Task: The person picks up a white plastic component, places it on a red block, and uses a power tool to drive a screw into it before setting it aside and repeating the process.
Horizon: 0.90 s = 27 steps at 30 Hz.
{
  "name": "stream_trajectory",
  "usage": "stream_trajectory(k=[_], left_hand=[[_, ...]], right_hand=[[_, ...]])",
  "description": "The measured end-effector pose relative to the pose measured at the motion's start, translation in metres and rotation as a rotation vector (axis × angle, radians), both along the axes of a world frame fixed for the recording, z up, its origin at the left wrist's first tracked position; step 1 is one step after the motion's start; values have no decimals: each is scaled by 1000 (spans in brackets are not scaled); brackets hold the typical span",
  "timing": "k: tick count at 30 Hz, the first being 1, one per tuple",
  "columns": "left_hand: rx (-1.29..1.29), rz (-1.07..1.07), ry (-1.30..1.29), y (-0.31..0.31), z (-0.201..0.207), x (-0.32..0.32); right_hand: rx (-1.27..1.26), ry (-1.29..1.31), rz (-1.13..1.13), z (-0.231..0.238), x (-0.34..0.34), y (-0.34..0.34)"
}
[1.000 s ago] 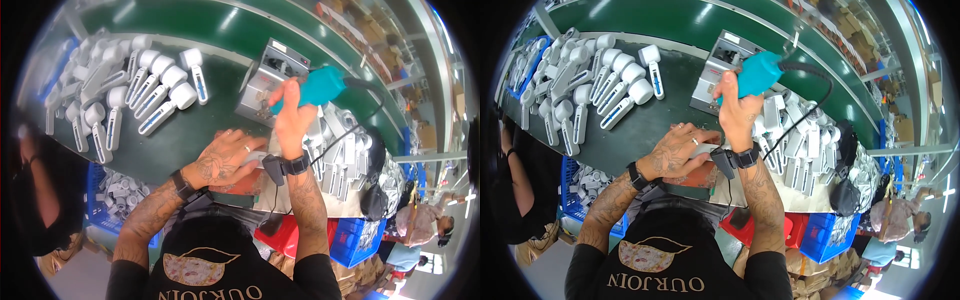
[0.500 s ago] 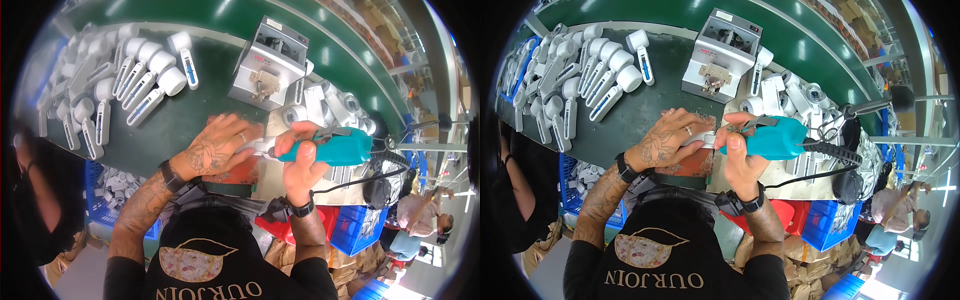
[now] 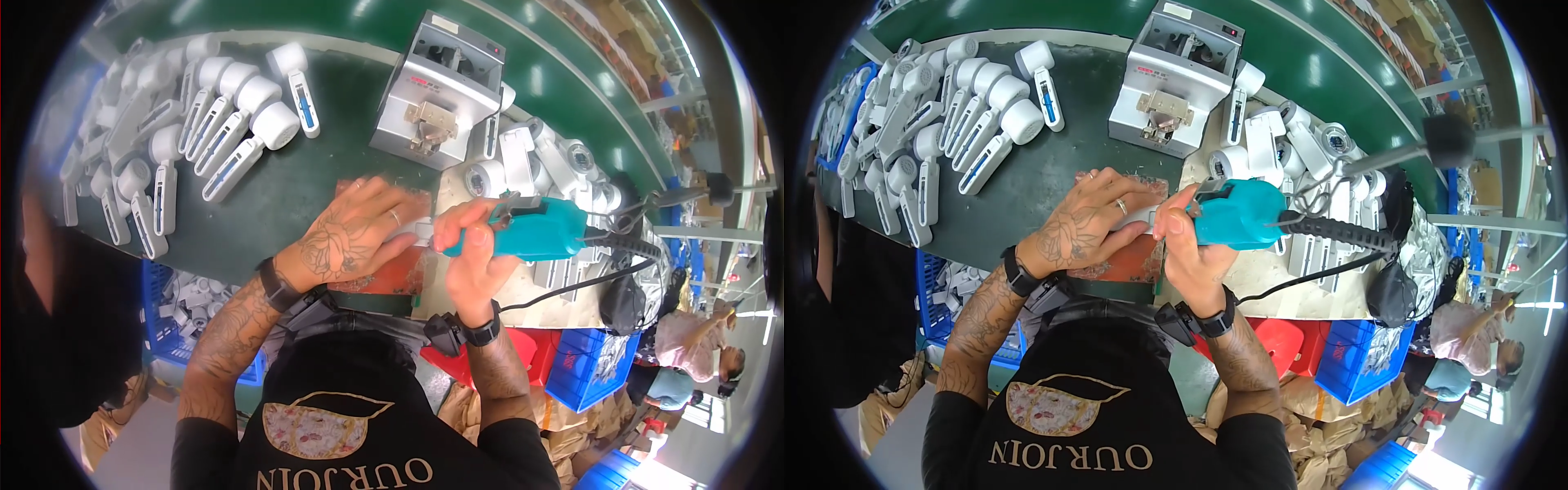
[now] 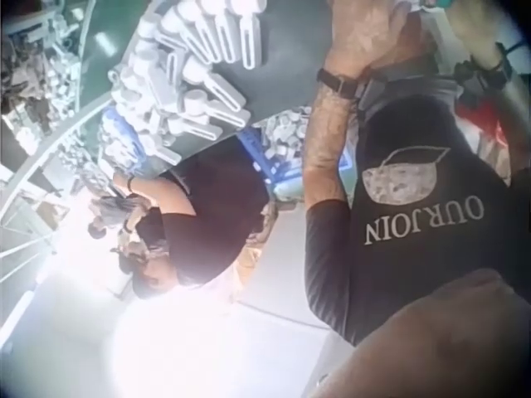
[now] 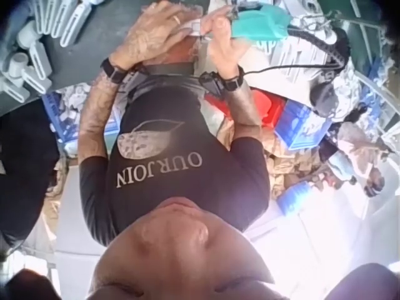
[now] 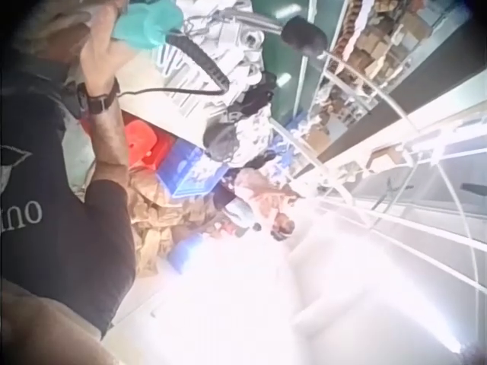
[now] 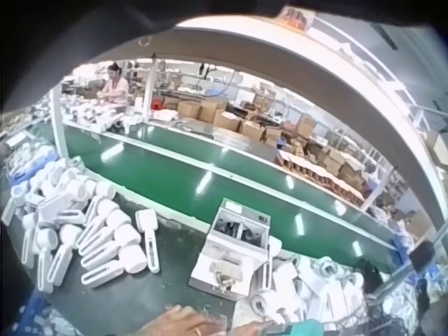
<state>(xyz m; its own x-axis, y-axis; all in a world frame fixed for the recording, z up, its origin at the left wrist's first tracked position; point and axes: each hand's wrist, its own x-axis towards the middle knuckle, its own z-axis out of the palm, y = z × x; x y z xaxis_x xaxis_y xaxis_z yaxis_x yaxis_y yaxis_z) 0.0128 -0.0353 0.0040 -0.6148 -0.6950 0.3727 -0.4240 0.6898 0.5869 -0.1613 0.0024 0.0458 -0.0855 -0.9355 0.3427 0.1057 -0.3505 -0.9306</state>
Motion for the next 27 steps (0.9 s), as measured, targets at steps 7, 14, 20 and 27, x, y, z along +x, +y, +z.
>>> stream_trajectory(k=[7,14,20,27], left_hand=[[-155,-7,62,6,-3,13],[-147,186,96,40,39,66],[-114,1017,463,7,35,231],[-225,1291,163,-85,26,371]], right_hand=[[155,142,-76,-22,-9,16],[-128,-237,-242,37,-4,51],[-74,-170,-218,18,-10,68],[-35,-113,-184,16,-9,66]])
